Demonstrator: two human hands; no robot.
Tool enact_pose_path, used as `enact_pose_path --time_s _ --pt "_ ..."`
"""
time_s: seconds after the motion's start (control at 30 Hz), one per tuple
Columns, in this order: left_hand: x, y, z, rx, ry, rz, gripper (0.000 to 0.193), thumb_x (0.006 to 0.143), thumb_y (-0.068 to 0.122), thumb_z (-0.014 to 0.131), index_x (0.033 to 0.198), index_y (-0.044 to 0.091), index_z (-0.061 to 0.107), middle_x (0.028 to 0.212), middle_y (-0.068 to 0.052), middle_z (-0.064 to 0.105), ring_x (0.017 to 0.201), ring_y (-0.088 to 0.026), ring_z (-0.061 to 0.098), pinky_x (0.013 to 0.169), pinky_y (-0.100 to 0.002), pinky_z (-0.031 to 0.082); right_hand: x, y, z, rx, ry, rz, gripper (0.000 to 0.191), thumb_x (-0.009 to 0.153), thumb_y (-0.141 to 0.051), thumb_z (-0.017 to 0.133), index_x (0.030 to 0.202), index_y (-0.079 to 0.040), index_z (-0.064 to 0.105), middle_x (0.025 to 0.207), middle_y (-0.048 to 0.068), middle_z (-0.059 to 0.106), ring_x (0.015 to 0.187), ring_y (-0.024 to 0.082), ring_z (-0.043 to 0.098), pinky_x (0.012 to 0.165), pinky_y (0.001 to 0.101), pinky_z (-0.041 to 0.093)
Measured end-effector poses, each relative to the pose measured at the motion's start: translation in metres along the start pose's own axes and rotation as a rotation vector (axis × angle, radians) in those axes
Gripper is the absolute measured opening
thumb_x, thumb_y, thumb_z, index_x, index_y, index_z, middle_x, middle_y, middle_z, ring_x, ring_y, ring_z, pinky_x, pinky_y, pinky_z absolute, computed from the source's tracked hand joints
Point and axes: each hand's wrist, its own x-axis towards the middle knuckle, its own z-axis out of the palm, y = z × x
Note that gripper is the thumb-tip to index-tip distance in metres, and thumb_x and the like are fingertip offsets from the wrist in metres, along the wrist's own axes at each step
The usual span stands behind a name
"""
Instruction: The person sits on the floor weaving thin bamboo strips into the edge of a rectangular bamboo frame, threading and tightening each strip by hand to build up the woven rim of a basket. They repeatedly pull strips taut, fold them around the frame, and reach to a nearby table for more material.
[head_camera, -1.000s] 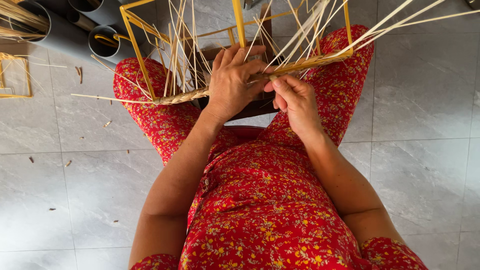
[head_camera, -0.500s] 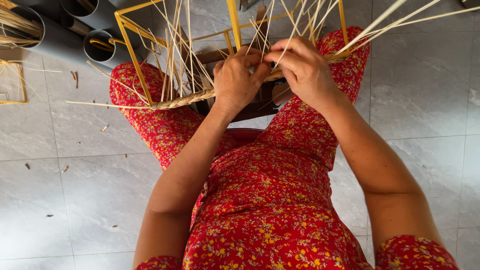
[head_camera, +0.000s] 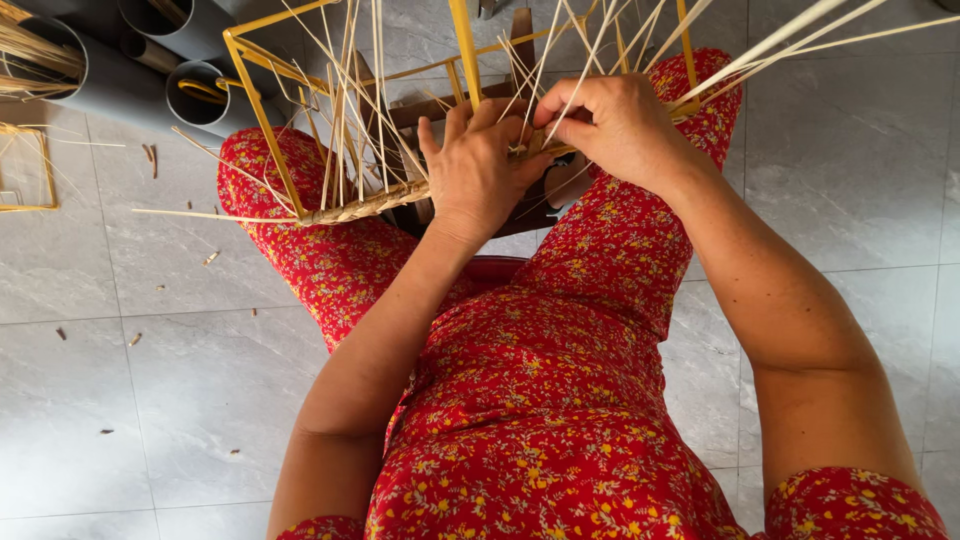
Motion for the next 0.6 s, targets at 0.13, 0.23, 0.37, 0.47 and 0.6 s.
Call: enact_pose_path --time_s 0.13,0.23,0.37,0.47,0.6 --pt "-0.005 0.002 0.01 0.063 0.124 0.019 0.032 0.075 0.042 0.087 0.097 0.021 0.076 0.119 0.005 0.064 0.129 -0.031 0.051 0.11 -0.076 0.021 0.001 -0.002 0.001 0.003 -0.016 0.078 0.012 0.092 -0.007 0.077 0.104 -0.01 0.075 0.088 0.005 0.077 0.079 0.016 0.075 0.07 0.0312 0.059" --pt "-0.006 0.001 0.014 0.099 0.16 0.03 0.032 0.074 0.041 0.087 0.096 0.021 0.075 0.115 0.003 0.063 0.129 -0.033 0.051 0.109 -0.077 0.021 0.002 -0.004 0.003 -0.001 0.015 0.045 0.012 0.092 -0.007 0.078 0.103 -0.008 0.074 0.09 0.005 0.078 0.082 0.016 0.076 0.072 0.031 0.059" --pt "-0.006 0.002 0.016 0.137 0.181 0.041 0.033 0.074 0.038 0.086 0.097 0.019 0.071 0.118 0.0 0.061 0.128 -0.032 0.051 0.111 -0.075 0.022 0.0 -0.005 0.004 -0.005 0.041 -0.007 0.013 0.091 -0.005 0.077 0.104 -0.006 0.074 0.092 0.006 0.077 0.082 0.017 0.076 0.071 0.031 0.059" --pt "-0.008 0.001 0.015 0.091 0.206 0.074 0.037 0.078 0.037 0.086 0.103 0.017 0.068 0.121 -0.001 0.06 0.127 -0.029 0.053 0.112 -0.075 0.022 -0.001 -0.004 0.003 0.037 0.011 0.056 0.012 0.091 -0.007 0.076 0.103 -0.007 0.074 0.091 0.005 0.076 0.08 0.018 0.075 0.071 0.0325 0.059" --pt "-0.008 0.001 0.012 0.058 0.222 0.083 0.043 0.075 0.034 0.086 0.107 0.015 0.065 0.123 -0.004 0.059 0.122 -0.029 0.055 0.113 -0.073 0.022 0.0 0.001 0.003 -0.121 0.01 -0.031 0.011 0.09 -0.01 0.078 0.1 -0.006 0.075 0.095 0.008 0.073 0.088 0.026 0.07 0.079 0.0414 0.056"
